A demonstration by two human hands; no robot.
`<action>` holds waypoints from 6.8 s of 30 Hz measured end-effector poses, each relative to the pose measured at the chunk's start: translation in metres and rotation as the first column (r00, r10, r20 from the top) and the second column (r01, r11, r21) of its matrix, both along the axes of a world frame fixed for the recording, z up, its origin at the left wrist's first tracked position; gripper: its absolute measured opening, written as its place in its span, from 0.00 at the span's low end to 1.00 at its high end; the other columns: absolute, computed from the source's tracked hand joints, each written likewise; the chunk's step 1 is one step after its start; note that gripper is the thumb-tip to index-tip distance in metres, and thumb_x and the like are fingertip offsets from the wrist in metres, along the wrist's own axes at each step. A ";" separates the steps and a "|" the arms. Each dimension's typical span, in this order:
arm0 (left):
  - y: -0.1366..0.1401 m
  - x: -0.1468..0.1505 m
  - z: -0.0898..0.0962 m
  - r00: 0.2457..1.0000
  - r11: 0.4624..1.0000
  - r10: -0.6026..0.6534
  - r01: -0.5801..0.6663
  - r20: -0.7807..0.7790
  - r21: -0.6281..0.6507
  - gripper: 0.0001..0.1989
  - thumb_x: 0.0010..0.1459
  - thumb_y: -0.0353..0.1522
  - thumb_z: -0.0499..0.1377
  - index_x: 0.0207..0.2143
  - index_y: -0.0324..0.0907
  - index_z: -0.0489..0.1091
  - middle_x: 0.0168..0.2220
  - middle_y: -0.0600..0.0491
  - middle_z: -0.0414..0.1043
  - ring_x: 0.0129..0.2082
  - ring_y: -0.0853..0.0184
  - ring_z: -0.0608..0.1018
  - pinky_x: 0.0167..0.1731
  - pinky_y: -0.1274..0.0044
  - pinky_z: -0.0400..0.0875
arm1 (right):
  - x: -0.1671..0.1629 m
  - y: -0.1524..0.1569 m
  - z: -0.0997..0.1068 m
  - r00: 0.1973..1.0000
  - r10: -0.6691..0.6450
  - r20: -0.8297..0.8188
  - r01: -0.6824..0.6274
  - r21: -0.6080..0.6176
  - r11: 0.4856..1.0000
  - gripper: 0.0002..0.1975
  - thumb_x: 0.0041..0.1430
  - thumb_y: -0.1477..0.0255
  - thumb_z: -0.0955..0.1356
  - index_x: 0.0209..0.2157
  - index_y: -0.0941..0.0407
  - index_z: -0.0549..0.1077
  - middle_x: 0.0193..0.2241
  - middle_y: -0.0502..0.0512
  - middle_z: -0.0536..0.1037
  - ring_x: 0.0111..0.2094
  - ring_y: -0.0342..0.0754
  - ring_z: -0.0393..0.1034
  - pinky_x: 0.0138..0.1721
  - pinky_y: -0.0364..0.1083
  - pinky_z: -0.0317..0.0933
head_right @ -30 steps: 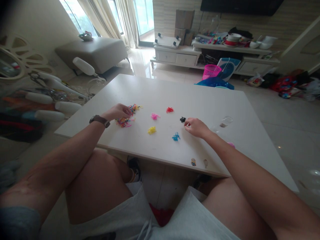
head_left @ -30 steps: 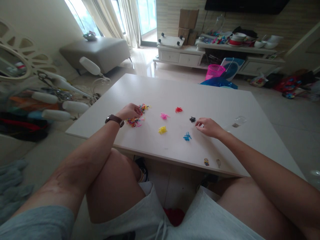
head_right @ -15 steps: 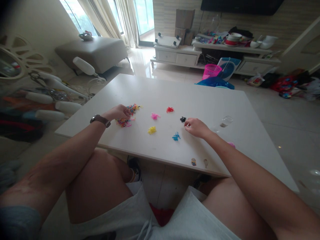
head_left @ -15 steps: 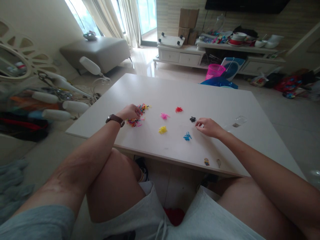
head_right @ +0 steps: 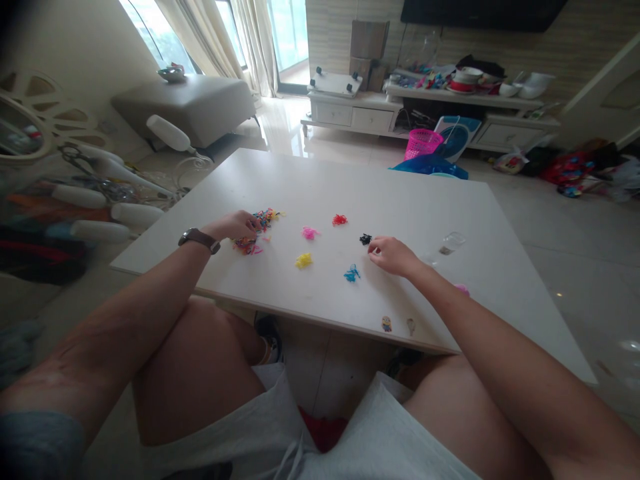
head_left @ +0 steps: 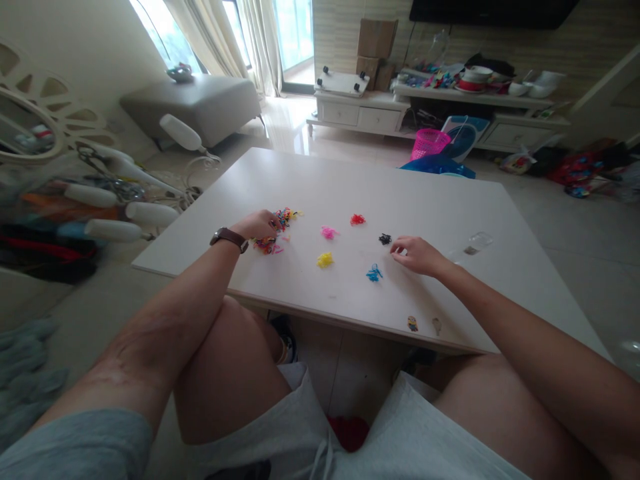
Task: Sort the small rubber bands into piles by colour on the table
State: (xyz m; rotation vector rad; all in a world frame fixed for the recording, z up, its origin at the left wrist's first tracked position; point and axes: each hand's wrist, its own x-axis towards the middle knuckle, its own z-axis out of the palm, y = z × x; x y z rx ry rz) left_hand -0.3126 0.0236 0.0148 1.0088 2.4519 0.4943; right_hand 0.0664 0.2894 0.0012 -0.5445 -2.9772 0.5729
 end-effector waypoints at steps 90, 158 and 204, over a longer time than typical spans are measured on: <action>0.066 0.149 -0.017 0.629 0.871 -0.417 0.070 0.656 0.486 0.18 0.43 0.35 0.77 0.33 0.36 0.76 0.30 0.45 0.82 0.33 0.62 0.85 0.35 0.73 0.81 | -0.014 -0.007 -0.005 0.967 -0.073 -0.245 0.100 0.100 0.990 0.11 0.59 0.75 0.67 0.44 0.55 0.77 0.43 0.61 0.79 0.50 0.60 0.69 0.55 0.59 0.65; 0.090 0.072 -0.042 0.926 0.820 -0.024 -0.197 0.377 0.537 0.16 0.38 0.35 0.75 0.31 0.39 0.79 0.32 0.48 0.80 0.30 0.66 0.79 0.33 0.75 0.72 | 0.011 -0.035 0.030 0.951 0.245 0.189 -0.186 -0.284 0.941 0.11 0.62 0.68 0.67 0.40 0.54 0.82 0.36 0.55 0.84 0.37 0.50 0.77 0.37 0.45 0.66; 0.009 0.009 -0.031 0.984 0.984 -0.079 0.051 0.163 0.171 0.17 0.35 0.31 0.68 0.33 0.42 0.79 0.30 0.53 0.79 0.26 0.66 0.76 0.24 0.77 0.67 | 0.014 -0.039 0.036 0.935 0.243 0.256 -0.172 -0.271 0.947 0.13 0.63 0.66 0.65 0.41 0.54 0.81 0.39 0.57 0.84 0.40 0.53 0.77 0.42 0.47 0.66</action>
